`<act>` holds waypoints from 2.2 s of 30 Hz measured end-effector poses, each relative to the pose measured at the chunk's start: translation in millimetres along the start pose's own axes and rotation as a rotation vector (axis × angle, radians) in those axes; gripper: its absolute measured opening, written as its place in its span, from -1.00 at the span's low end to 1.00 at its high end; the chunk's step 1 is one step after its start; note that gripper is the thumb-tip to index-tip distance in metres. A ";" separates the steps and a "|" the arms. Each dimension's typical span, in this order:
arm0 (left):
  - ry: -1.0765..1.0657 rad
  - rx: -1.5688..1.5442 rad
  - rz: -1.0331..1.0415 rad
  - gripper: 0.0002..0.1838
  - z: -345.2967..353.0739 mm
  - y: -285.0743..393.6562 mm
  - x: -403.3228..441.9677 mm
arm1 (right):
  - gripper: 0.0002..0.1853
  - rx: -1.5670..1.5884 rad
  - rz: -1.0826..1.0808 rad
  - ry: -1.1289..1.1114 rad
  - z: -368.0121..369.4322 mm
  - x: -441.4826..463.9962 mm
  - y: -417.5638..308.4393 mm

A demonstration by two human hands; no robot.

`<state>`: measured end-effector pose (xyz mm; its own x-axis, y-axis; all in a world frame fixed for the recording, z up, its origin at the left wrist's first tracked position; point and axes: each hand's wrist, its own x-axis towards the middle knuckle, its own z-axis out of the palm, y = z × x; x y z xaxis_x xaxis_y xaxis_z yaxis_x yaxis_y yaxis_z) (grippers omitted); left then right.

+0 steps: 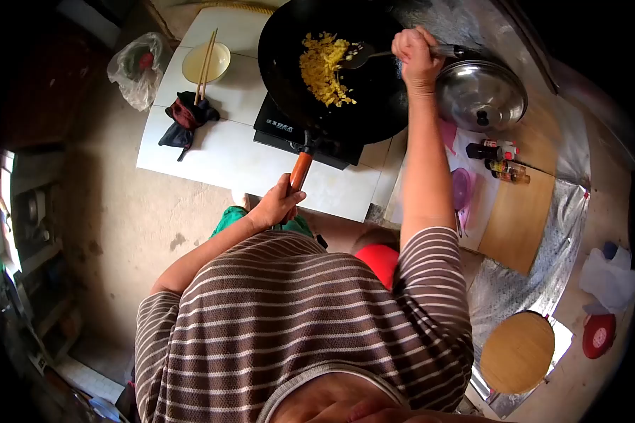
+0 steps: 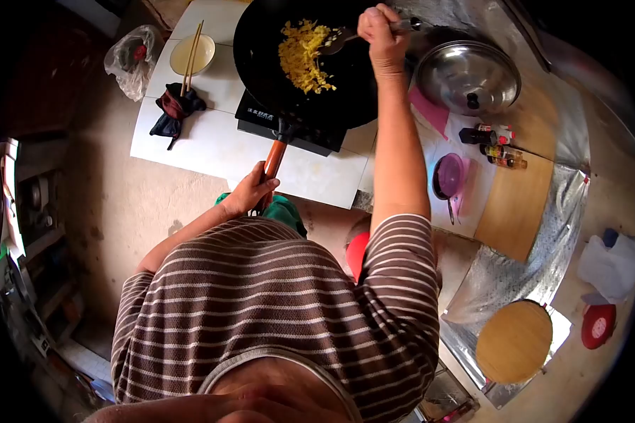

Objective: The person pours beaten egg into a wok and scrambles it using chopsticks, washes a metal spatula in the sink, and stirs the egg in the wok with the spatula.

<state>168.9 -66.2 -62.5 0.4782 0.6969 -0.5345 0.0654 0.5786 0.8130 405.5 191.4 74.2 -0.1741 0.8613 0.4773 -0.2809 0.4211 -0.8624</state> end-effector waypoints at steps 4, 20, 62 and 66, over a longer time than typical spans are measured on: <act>0.006 0.016 -0.013 -0.62 0.7 9.7 -2.6 | -0.63 -0.182 -0.046 -0.043 -18.3 9.6 14.4; -0.011 0.044 -0.020 -0.71 -6.9 3.0 -0.6 | -0.55 0.003 -0.097 0.508 40.3 8.3 33.2; 0.528 0.734 0.108 -0.59 -5.2 11.7 -7.7 | -0.59 0.216 0.113 0.396 -3.7 -52.7 -30.3; 0.592 0.824 0.163 -0.62 1.0 17.7 -7.6 | -0.55 0.257 -0.050 0.425 0.7 -35.5 -2.9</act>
<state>167.3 -61.7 -43.7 0.0409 0.9674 -0.2500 0.7260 0.1431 0.6727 411.8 159.4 59.9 0.2304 0.9040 0.3602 -0.5115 0.4274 -0.7454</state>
